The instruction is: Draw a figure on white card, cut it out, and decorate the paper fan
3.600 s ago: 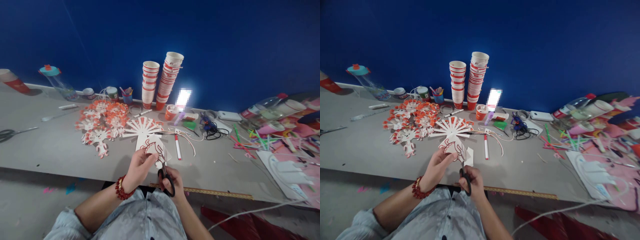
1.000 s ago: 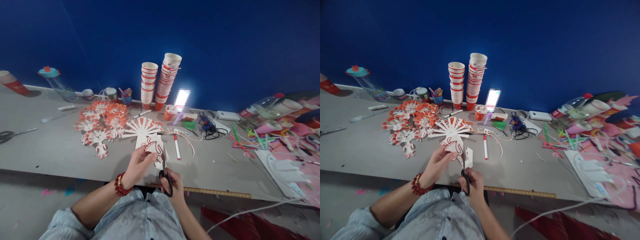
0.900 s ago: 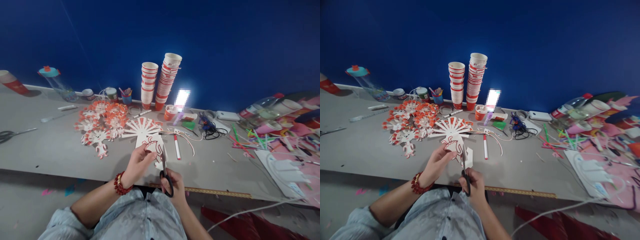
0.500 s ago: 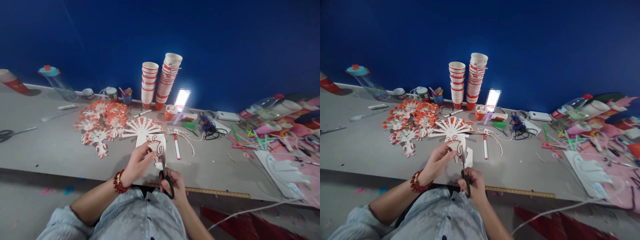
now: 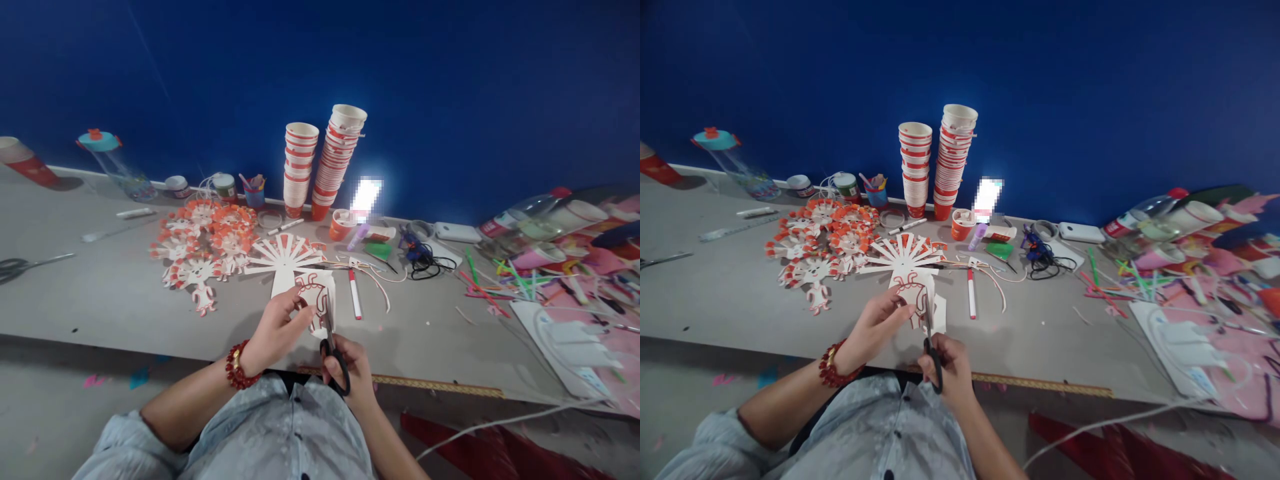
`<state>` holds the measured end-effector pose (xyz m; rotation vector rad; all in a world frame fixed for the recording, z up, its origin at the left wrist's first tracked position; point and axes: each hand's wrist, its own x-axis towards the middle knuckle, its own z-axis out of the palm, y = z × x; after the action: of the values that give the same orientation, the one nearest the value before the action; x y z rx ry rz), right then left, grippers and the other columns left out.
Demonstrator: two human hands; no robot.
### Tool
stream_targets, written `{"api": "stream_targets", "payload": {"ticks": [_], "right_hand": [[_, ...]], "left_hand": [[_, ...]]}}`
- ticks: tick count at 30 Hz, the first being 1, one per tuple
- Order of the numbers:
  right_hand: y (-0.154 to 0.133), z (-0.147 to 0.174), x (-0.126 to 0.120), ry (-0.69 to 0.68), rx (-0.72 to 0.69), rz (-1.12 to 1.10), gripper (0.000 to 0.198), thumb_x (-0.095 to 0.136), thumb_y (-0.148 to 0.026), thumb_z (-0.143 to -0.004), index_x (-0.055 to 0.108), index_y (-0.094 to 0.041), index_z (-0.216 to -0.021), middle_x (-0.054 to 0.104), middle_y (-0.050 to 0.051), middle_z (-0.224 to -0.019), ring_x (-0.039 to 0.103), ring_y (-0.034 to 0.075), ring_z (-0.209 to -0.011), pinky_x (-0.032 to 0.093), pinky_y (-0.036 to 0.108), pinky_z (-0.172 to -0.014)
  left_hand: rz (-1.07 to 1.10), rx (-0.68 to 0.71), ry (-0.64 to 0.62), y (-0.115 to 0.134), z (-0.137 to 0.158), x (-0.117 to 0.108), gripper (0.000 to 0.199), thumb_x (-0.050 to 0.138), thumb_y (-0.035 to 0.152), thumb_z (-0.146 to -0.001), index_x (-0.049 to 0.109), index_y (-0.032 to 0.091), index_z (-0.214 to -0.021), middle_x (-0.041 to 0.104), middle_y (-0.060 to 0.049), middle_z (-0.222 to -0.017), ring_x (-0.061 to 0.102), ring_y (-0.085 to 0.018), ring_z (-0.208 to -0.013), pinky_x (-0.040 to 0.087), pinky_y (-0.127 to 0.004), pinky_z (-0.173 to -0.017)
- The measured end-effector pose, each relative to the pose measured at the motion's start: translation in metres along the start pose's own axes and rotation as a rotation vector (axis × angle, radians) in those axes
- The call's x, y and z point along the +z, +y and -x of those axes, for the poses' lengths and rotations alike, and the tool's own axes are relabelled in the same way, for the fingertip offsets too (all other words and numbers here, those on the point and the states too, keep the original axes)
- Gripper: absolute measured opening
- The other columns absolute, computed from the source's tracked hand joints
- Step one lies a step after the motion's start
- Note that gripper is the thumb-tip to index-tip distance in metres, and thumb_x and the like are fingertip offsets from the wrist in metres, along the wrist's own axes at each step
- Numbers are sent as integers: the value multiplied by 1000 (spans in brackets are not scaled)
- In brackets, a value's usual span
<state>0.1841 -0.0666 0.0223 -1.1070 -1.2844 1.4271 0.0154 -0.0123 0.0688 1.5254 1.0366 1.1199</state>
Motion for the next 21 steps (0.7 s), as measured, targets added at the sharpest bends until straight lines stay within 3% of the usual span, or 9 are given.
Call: {"api": "stream_targets", "payload": {"ticks": [21], "right_hand": [[3, 1, 2, 48, 30, 15, 58, 63, -74, -73, 51, -19, -62, 45, -5, -44, 37, 8, -37, 26, 21, -39]], "left_hand": [[-23, -8, -3, 2, -1, -1, 21, 51, 26, -93, 58, 17, -76, 60, -1, -73, 53, -14, -69, 42, -24, -67]]}}
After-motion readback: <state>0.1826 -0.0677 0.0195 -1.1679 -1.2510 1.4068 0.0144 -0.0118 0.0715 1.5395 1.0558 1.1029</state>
